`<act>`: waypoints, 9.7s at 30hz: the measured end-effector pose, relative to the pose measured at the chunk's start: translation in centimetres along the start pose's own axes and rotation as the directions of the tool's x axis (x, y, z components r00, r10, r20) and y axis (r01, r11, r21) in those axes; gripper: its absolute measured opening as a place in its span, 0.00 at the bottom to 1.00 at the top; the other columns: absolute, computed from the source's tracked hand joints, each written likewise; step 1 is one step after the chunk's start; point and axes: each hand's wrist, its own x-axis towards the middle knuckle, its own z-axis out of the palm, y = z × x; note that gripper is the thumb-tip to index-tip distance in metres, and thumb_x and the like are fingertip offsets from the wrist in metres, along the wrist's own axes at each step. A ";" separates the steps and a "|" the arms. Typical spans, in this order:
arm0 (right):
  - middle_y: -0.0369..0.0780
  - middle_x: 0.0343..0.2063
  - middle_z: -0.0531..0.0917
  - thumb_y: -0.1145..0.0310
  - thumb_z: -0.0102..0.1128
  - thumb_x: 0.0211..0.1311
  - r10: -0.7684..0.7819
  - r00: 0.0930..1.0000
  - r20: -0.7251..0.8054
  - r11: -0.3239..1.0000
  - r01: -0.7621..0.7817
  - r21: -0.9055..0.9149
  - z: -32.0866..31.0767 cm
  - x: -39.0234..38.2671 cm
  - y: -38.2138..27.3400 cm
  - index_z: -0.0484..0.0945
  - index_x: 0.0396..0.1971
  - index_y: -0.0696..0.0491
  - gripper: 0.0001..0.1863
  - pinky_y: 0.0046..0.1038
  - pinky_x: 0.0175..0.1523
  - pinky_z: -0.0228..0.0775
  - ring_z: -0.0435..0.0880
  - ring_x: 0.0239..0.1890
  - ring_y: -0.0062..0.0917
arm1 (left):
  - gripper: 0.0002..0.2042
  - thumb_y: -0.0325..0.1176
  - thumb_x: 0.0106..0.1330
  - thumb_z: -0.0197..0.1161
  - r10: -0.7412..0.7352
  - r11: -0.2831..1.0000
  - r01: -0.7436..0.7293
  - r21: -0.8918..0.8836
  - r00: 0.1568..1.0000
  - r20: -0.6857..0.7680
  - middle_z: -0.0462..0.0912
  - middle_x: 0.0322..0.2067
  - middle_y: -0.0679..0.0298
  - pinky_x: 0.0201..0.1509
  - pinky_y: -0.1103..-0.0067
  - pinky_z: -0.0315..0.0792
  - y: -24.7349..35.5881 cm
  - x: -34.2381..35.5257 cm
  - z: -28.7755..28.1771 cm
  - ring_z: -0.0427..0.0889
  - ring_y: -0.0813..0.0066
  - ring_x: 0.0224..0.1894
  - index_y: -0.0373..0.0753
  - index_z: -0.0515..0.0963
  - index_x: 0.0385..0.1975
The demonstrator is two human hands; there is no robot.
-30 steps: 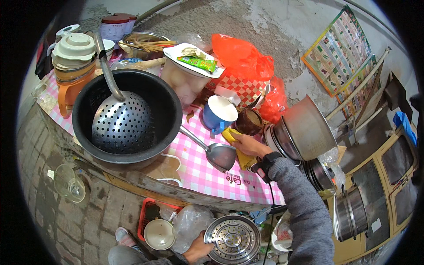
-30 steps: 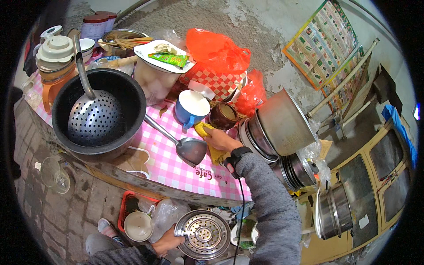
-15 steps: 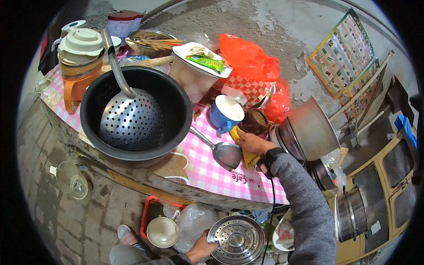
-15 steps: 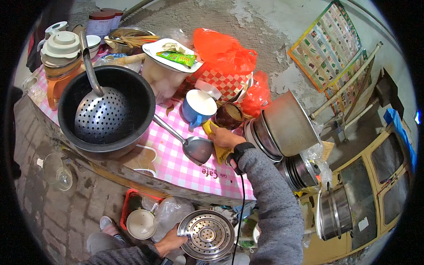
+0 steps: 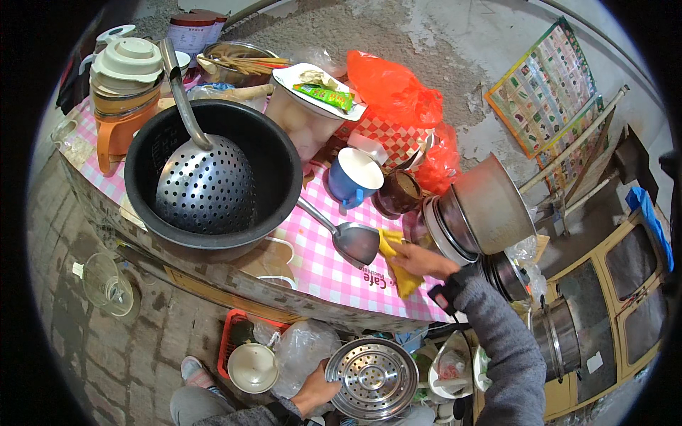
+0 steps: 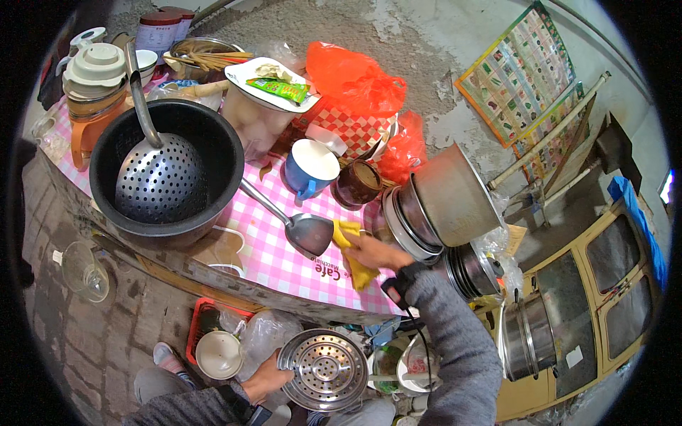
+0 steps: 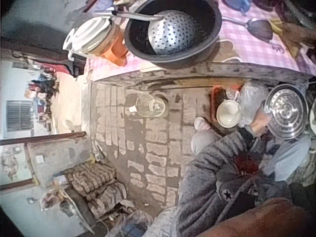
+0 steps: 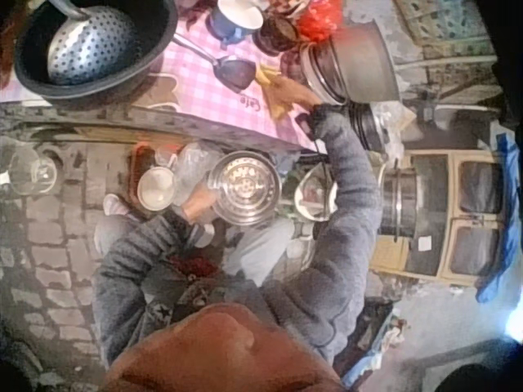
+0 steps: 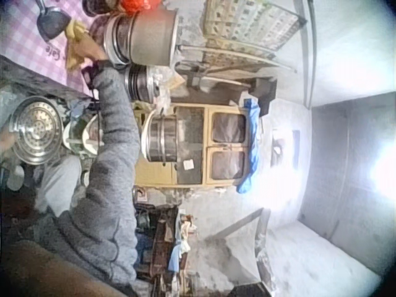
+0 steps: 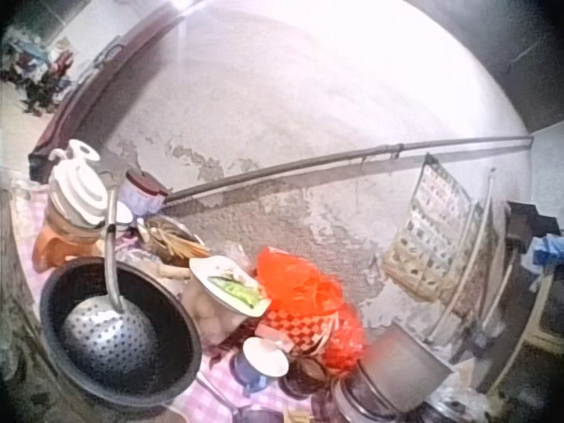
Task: The person sits on the floor and wipes various kitchen items with a yellow cloth, including a steamer insert, a ladle, a blue mug, a small bowl, and a metal bowl. They place the items on a table covered with a pink and white checkered cloth and stack them with other kitchenware.
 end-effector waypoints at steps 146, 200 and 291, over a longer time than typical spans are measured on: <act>0.47 0.38 0.82 0.52 0.61 0.54 0.609 0.365 -0.704 0.792 -0.241 0.561 4.0 -46.7 -1.9 0.71 0.56 0.60 0.34 0.29 0.47 0.69 0.79 0.41 0.29 | 0.27 0.16 0.47 0.50 -0.172 0.968 0.181 -0.172 0.983 0.066 0.77 0.32 0.57 0.21 0.69 0.82 0.1 -1.5 2.1 0.82 0.63 0.23 0.35 0.63 0.52; 0.35 0.23 0.72 0.45 0.54 0.55 0.726 0.398 -0.560 0.681 -0.305 0.666 -2.3 -42.6 8.0 0.78 0.38 0.59 0.28 0.24 0.24 0.68 0.72 0.20 0.21 | 0.17 0.18 0.48 0.53 -0.189 0.971 0.206 -0.123 0.972 0.138 0.78 0.24 0.59 0.20 0.71 0.78 -4.5 2.1 3.4 0.82 0.66 0.23 0.34 0.70 0.41; 0.55 0.40 0.77 0.65 0.56 0.55 0.009 0.910 -0.414 0.964 -0.118 -0.237 6.8 -6.4 0.7 0.72 0.44 0.57 0.18 0.43 0.45 0.71 0.78 0.41 0.50 | 0.34 0.32 0.51 0.61 -0.075 0.997 0.080 -0.025 0.985 0.154 0.77 0.49 0.50 0.53 0.74 0.70 -6.5 -2.3 2.5 0.77 0.60 0.51 0.31 0.60 0.60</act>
